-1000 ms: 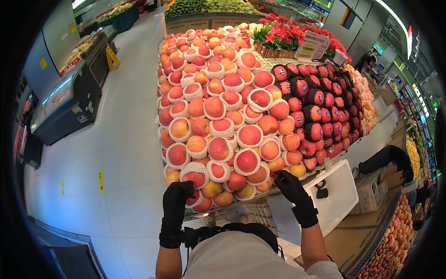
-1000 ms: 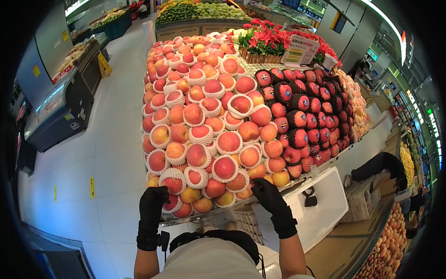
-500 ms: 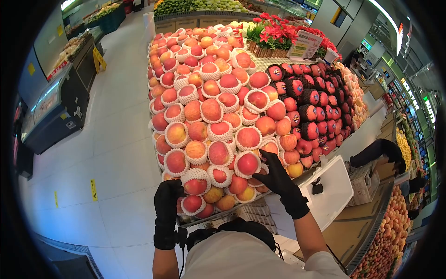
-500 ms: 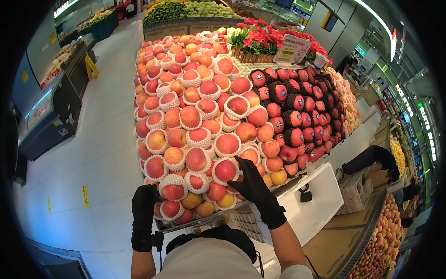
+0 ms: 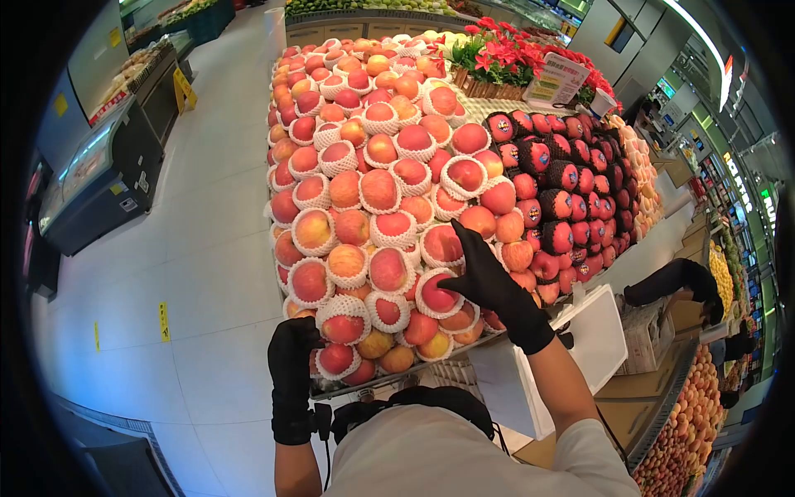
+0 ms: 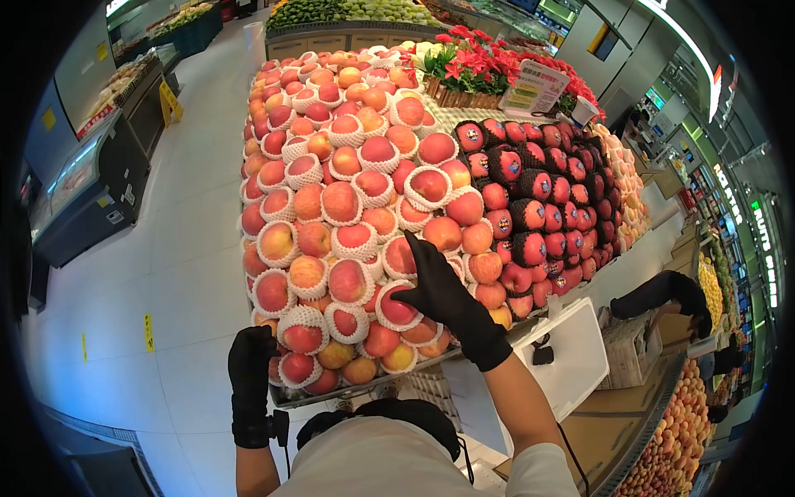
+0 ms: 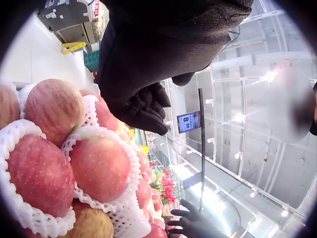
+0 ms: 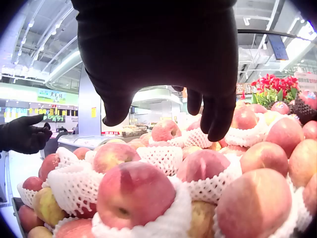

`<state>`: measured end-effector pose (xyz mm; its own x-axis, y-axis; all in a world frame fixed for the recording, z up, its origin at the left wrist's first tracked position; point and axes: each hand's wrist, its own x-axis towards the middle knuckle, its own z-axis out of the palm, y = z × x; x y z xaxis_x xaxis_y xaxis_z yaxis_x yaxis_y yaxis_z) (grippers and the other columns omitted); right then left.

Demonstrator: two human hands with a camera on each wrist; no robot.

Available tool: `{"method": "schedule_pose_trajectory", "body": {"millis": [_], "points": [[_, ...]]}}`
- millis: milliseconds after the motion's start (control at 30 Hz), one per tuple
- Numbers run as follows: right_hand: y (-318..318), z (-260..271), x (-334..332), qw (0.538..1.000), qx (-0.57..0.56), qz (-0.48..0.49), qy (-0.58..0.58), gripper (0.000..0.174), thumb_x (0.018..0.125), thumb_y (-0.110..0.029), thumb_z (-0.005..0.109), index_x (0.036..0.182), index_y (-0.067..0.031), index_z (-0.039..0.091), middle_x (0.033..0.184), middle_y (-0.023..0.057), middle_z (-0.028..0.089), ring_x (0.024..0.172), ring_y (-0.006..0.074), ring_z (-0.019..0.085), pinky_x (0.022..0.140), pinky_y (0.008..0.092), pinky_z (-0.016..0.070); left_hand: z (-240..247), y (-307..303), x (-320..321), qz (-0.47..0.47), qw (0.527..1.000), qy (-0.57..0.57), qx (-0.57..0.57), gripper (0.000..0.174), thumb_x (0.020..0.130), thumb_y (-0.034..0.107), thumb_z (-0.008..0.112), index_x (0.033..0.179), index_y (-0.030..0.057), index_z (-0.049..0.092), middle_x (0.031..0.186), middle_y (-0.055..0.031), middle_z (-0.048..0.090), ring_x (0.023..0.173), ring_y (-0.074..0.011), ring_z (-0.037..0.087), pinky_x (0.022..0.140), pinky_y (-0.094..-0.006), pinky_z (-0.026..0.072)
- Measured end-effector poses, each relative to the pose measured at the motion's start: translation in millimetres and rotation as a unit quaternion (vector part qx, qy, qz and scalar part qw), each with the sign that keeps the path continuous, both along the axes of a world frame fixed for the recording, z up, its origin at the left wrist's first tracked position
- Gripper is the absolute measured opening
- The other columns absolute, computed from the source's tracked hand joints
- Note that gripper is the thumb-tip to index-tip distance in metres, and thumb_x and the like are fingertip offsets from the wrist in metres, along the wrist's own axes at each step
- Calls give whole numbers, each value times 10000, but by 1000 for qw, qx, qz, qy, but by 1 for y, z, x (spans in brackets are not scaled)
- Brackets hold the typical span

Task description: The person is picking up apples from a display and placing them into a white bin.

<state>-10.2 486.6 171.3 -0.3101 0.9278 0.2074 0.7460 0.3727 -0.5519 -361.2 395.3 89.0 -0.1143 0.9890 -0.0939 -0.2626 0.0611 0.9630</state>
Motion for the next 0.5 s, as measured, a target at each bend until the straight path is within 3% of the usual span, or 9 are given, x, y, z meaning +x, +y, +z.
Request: {"method": "schedule_pose_trajectory", "body": {"millis": [33,100,133,200,333,500], "points": [[10,1,3,1000,20,14,-1,997,675,-237,824,1469,-61,248,1370,248,418,1256,415,426,1049,474,361,0,0,0,4,1000,1,4,475,1012,426,404,1061,-7,593,951,-93,644,849,-191,626,800,-340,510],[32,8,1,999,30,23,-31,1037,651,-247,837,1478,-73,237,1387,251,397,1230,425,452,1019,477,396,6,0,3,25,999,-16,-12,217,937,144,489,1059,-6,588,931,-68,630,835,-160,617,767,-298,516],[41,14,-3,998,32,21,-50,1050,643,-253,842,1481,-78,233,1392,257,388,1222,429,460,1007,479,409,8,-1,4,35,999,-25,-20,168,899,2,531,1058,-5,585,921,-56,623,828,-145,612,751,-278,520],[61,16,-8,992,70,24,-99,1097,626,-268,850,1498,-111,203,1409,284,358,1180,444,499,931,492,471,5,-3,4,45,998,-26,-20,165,920,53,521,1060,-2,588,932,-59,623,827,-151,613,751,-282,521],[95,9,-32,997,42,33,-60,1114,628,-282,847,1507,-148,177,1414,296,344,1158,456,519,878,497,502,7,-10,8,50,992,-110,-28,219,959,171,492,1069,7,589,944,-66,625,829,-164,617,767,-295,524],[127,-7,-66,996,25,34,-78,1090,646,-316,833,1503,-164,176,1414,277,343,1101,451,561,815,498,529,-9,-18,7,89,993,-79,-11,401,997,357,441,1068,-8,591,974,-107,641,846,-192,629,786,-334,527]]}}
